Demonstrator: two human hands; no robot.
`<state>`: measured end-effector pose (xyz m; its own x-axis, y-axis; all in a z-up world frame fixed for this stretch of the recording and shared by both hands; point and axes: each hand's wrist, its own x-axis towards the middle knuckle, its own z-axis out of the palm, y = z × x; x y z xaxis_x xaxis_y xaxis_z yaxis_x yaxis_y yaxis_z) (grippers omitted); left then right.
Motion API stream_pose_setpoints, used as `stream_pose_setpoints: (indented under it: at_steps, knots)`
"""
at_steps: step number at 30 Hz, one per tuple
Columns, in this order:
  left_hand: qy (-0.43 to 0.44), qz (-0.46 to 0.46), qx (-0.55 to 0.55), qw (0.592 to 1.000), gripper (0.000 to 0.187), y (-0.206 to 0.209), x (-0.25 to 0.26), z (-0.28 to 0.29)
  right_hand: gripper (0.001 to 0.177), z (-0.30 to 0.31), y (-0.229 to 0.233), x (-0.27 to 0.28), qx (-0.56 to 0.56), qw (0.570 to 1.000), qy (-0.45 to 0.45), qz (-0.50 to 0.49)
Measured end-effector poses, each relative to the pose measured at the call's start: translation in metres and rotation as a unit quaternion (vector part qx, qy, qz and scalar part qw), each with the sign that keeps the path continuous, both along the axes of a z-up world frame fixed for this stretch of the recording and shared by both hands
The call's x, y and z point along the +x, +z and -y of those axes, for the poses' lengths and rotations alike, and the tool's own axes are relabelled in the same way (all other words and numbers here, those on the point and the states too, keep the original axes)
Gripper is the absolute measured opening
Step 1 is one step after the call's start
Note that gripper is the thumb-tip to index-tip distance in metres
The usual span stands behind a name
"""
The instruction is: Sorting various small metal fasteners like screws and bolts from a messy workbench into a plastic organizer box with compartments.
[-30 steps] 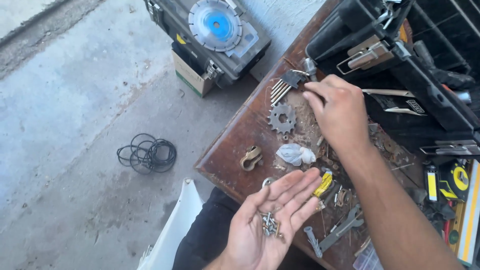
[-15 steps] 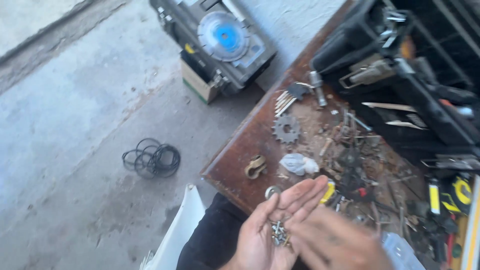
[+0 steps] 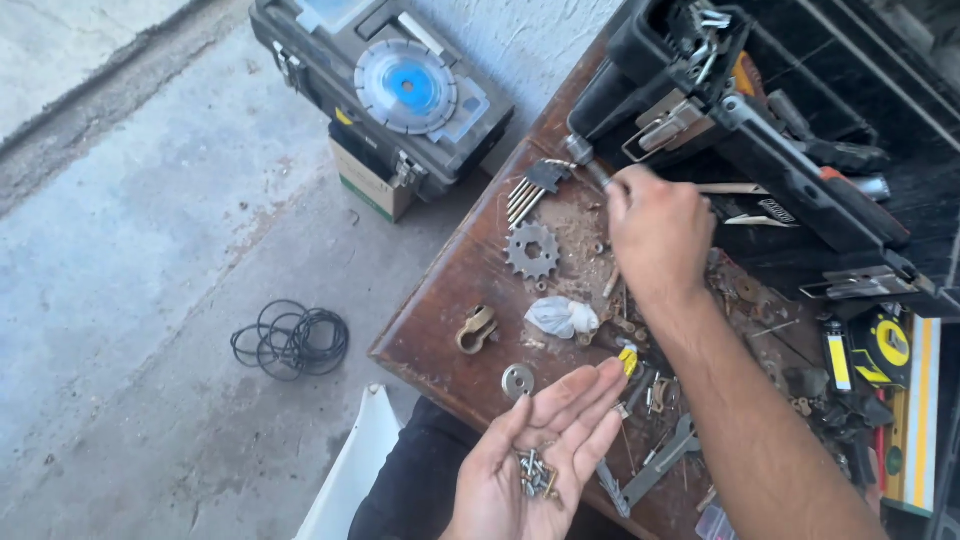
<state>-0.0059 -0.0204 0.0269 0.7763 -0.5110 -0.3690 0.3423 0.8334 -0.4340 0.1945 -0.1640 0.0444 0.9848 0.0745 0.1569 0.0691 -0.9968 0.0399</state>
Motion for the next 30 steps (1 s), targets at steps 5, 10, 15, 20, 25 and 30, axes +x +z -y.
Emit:
stream_pose_setpoints:
  at_steps: [5, 10, 15, 20, 25, 30]
  knots:
    - [0.034, 0.092, -0.024, 0.995, 0.057, -0.007, 0.000, 0.002, 0.015, 0.005, 0.006, -0.007, 0.016, 0.996, 0.082, 0.024]
    - [0.029, 0.077, -0.032, 0.996, 0.056, -0.009, -0.002, 0.009, 0.007, 0.017, -0.009, -0.003, 0.012, 0.994, 0.110, -0.026]
    - [0.079, 0.159, -0.020, 0.984, 0.055, -0.017, 0.002, 0.005, 0.020, -0.005, 0.049, -0.059, 0.131, 0.984, 0.066, -0.098]
    - [0.095, 0.177, 0.018, 0.979, 0.053, -0.014, 0.005, -0.004, 0.018, -0.006, 0.057, -0.170, 0.168, 0.948, 0.242, -0.125]
    - [0.073, 0.167, 0.012, 0.983, 0.054, -0.024, 0.009, -0.004, 0.048, 0.010, 0.054, -0.146, 0.079, 0.986, 0.143, -0.042]
    - [0.068, 0.129, -0.023, 0.989, 0.053, -0.014, 0.007, -0.002, 0.035, 0.018, 0.020, -0.011, 0.011, 0.997, -0.008, -0.072]
